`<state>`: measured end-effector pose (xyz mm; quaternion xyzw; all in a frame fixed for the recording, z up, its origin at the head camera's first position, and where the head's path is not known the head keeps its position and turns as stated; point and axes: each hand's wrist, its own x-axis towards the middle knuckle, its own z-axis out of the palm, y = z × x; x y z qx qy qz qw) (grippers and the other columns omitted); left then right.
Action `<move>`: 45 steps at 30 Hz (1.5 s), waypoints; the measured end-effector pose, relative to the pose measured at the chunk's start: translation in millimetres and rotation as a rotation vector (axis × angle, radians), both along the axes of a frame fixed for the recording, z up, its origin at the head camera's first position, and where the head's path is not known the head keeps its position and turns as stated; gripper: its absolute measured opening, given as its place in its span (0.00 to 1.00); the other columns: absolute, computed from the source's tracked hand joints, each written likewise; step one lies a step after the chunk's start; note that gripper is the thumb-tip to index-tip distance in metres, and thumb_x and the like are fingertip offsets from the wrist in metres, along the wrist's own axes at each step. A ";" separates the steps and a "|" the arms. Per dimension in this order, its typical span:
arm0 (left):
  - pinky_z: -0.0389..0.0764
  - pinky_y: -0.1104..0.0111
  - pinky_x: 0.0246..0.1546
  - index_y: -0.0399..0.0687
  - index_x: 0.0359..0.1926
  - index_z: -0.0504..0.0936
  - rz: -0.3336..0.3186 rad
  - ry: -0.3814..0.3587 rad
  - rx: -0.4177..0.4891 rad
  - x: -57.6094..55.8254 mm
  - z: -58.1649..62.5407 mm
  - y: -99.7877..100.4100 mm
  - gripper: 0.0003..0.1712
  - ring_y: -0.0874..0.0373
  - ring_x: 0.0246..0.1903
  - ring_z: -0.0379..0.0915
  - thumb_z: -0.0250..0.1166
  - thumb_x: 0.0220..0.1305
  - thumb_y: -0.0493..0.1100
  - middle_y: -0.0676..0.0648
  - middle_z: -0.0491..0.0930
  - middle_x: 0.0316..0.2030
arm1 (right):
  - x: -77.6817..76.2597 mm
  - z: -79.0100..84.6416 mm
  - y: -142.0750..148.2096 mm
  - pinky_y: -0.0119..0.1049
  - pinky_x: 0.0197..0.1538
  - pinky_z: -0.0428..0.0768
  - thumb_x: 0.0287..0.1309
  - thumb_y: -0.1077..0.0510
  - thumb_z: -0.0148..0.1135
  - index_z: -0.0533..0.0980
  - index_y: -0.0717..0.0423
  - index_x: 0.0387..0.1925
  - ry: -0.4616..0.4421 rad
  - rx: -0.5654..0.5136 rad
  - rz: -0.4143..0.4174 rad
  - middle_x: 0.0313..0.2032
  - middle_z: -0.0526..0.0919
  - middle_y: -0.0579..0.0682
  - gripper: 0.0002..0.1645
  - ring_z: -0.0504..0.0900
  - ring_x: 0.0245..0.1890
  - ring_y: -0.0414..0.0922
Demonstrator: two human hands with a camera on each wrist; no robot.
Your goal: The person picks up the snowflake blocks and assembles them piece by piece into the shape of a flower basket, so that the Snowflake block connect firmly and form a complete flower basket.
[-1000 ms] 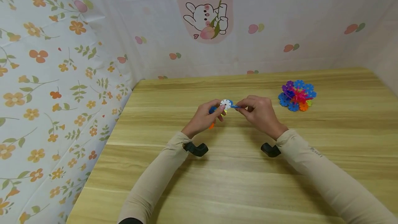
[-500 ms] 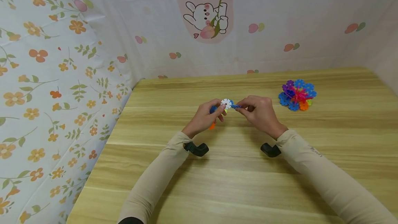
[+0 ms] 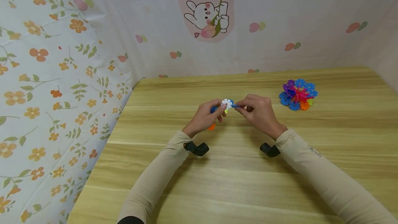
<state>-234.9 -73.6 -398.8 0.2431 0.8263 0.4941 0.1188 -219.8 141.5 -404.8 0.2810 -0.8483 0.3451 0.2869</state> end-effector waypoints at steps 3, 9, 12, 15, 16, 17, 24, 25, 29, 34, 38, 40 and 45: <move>0.73 0.73 0.25 0.39 0.49 0.79 0.004 0.013 -0.009 0.0 1.3 1.3 0.20 0.40 0.35 0.83 0.50 0.79 0.51 0.33 0.84 0.40 | 0.8 0.8 -2.0 0.30 0.24 0.76 0.47 0.69 0.76 0.87 0.60 0.29 0.045 0.023 0.017 0.24 0.83 0.51 0.06 0.76 0.19 0.39; 0.72 0.73 0.24 0.41 0.44 0.80 -0.035 0.019 0.007 -0.4 3.6 1.8 0.20 0.36 0.35 0.81 0.48 0.80 0.50 0.31 0.82 0.38 | 2.2 1.9 -5.2 0.32 0.23 0.77 0.46 0.71 0.76 0.86 0.61 0.27 0.086 0.018 0.014 0.24 0.84 0.52 0.06 0.78 0.19 0.39; 0.73 0.74 0.24 0.42 0.43 0.80 -0.044 0.019 0.011 -0.2 4.7 2.6 0.20 0.36 0.34 0.80 0.47 0.80 0.50 0.31 0.82 0.38 | 2.6 3.5 -6.2 0.33 0.23 0.78 0.46 0.72 0.75 0.85 0.62 0.26 0.097 0.016 0.026 0.24 0.84 0.52 0.06 0.78 0.19 0.39; 0.73 0.74 0.23 0.42 0.40 0.80 -0.044 0.026 0.012 0.7 5.9 4.5 0.20 0.36 0.33 0.80 0.47 0.80 0.50 0.32 0.82 0.36 | 2.1 4.5 -6.9 0.34 0.23 0.77 0.45 0.73 0.75 0.84 0.62 0.24 0.115 0.025 0.042 0.23 0.83 0.52 0.07 0.77 0.18 0.40; 0.73 0.74 0.23 0.41 0.39 0.79 -0.043 0.032 0.008 1.2 6.1 5.1 0.21 0.36 0.32 0.80 0.47 0.80 0.50 0.33 0.82 0.35 | 1.9 4.7 -7.1 0.35 0.23 0.77 0.45 0.73 0.75 0.84 0.62 0.24 0.121 0.032 0.048 0.22 0.83 0.53 0.07 0.77 0.18 0.40; 0.73 0.74 0.23 0.40 0.38 0.79 -0.041 0.038 0.006 1.5 6.0 5.6 0.21 0.36 0.32 0.80 0.47 0.80 0.50 0.33 0.82 0.34 | 1.7 4.8 -7.3 0.35 0.23 0.77 0.44 0.73 0.75 0.84 0.62 0.24 0.126 0.037 0.053 0.22 0.83 0.53 0.08 0.77 0.18 0.41; 0.74 0.73 0.24 0.34 0.39 0.79 -0.048 0.021 0.027 2.4 1.0 7.4 0.23 0.37 0.32 0.80 0.47 0.81 0.49 0.31 0.82 0.35 | 1.1 5.6 -8.8 0.34 0.22 0.76 0.44 0.74 0.75 0.83 0.61 0.21 0.119 0.053 0.074 0.20 0.82 0.52 0.09 0.76 0.17 0.40; 0.74 0.73 0.24 0.33 0.40 0.79 -0.049 0.009 0.036 2.6 -0.2 7.4 0.24 0.37 0.33 0.80 0.47 0.81 0.49 0.30 0.82 0.36 | 1.0 6.1 -9.2 0.34 0.23 0.75 0.45 0.74 0.75 0.82 0.61 0.21 0.111 0.051 0.077 0.20 0.81 0.51 0.10 0.76 0.18 0.39; 0.74 0.71 0.25 0.30 0.43 0.78 -0.050 -0.015 0.066 5.0 -2.0 7.0 0.24 0.36 0.33 0.80 0.45 0.81 0.48 0.28 0.81 0.37 | 0.3 8.6 -10.2 0.34 0.23 0.76 0.46 0.74 0.74 0.82 0.60 0.21 0.086 0.041 0.102 0.20 0.81 0.51 0.10 0.76 0.18 0.39; 0.76 0.70 0.28 0.38 0.45 0.78 -0.030 -0.019 0.050 4.9 0.5 4.6 0.20 0.38 0.35 0.83 0.47 0.81 0.49 0.31 0.83 0.41 | -3.9 15.2 -4.9 0.33 0.24 0.78 0.46 0.72 0.76 0.84 0.58 0.24 0.044 0.089 0.114 0.21 0.83 0.50 0.09 0.77 0.19 0.38; 0.76 0.70 0.32 0.43 0.51 0.78 0.020 -0.032 0.027 -0.1 4.6 -3.5 0.17 0.41 0.41 0.85 0.53 0.77 0.50 0.35 0.83 0.45 | -12.6 23.7 1.7 0.32 0.27 0.79 0.47 0.68 0.77 0.85 0.56 0.30 -0.049 0.185 0.146 0.27 0.86 0.50 0.08 0.79 0.21 0.38; 0.77 0.70 0.34 0.43 0.53 0.78 0.054 -0.046 0.024 -3.1 6.5 -8.0 0.17 0.42 0.44 0.85 0.56 0.76 0.50 0.35 0.83 0.47 | -18.9 27.1 4.5 0.33 0.29 0.80 0.49 0.67 0.76 0.85 0.56 0.33 -0.116 0.222 0.155 0.30 0.87 0.51 0.08 0.80 0.23 0.39; 0.83 0.59 0.44 0.45 0.54 0.77 0.104 -0.085 0.014 -7.2 9.3 -14.1 0.15 0.46 0.48 0.85 0.59 0.74 0.48 0.38 0.83 0.50 | -44.1 25.4 4.9 0.42 0.35 0.83 0.55 0.66 0.72 0.85 0.57 0.39 -0.324 0.317 0.115 0.39 0.89 0.55 0.09 0.83 0.27 0.46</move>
